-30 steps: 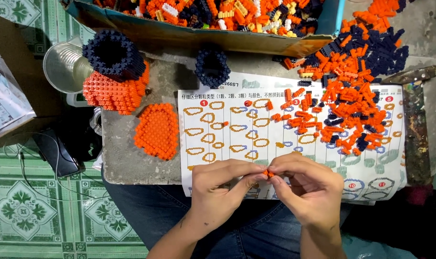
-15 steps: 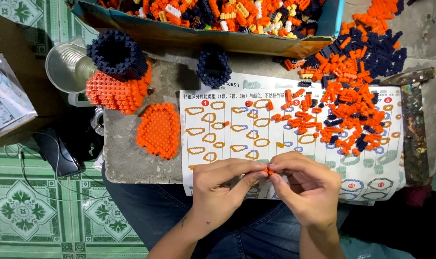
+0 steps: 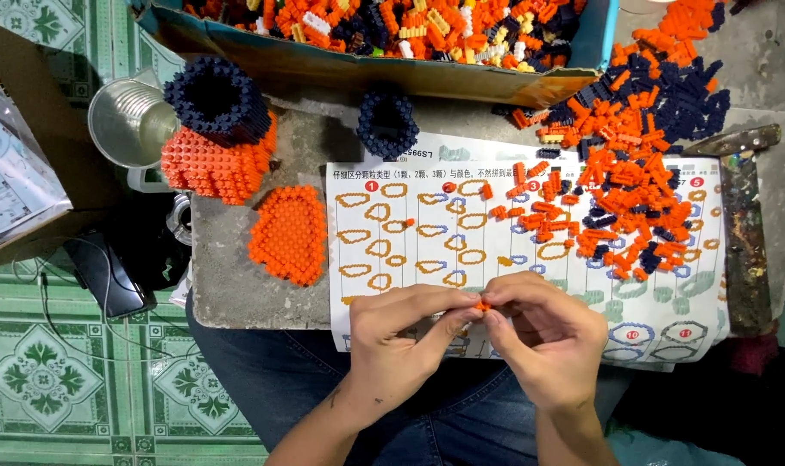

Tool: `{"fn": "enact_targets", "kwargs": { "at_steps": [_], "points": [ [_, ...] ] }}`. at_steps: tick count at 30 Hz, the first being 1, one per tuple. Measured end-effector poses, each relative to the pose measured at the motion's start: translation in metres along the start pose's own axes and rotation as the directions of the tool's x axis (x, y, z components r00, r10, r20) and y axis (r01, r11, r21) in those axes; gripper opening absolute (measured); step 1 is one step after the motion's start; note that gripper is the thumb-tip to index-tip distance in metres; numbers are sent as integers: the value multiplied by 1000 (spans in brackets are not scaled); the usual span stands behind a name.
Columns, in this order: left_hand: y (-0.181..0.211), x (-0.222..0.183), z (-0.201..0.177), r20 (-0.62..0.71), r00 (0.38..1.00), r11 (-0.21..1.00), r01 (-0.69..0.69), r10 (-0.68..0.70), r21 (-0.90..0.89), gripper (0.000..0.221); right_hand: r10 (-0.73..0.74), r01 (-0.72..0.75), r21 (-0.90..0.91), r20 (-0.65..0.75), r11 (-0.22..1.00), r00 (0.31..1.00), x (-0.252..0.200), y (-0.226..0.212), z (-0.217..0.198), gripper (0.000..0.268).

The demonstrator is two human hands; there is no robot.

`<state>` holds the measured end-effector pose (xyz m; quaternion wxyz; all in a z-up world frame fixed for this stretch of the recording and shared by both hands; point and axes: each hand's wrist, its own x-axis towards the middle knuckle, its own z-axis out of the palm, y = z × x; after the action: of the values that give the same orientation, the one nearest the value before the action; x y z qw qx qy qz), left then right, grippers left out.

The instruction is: The person assembles a 3D model by connecting small interlocking orange plastic blocks by hand, then shifts a block on the table.

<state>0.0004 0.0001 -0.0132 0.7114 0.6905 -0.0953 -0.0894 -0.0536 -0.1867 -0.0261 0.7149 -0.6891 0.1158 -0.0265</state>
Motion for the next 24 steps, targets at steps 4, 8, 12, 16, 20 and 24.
{"fn": "enact_targets", "kwargs": {
  "at_steps": [4,8,12,16,20,24],
  "points": [
    [9,1,1,12,1000,998,-13,12,63,28,-26,27,-14,31,1000,999,0,-3,-4,26],
    [18,-1,-7,129,991,991,-62,46,118,30,-76,87,-92,120,992,990,0,-10,-13,33],
    [39,-2,-21,244,967,944,-145,72,297,34,-226,253,-362,116,897,967,1,-13,-16,45],
    [40,-3,-35,261,961,921,-180,90,346,23,-337,471,-457,346,755,876,15,-12,4,18],
    [39,-5,-45,178,979,800,-182,96,571,19,-242,470,-596,423,651,873,20,-26,29,24],
    [36,-4,-53,102,993,755,-109,56,647,26,-234,472,-657,421,588,877,25,-28,45,24]
  ]
}}
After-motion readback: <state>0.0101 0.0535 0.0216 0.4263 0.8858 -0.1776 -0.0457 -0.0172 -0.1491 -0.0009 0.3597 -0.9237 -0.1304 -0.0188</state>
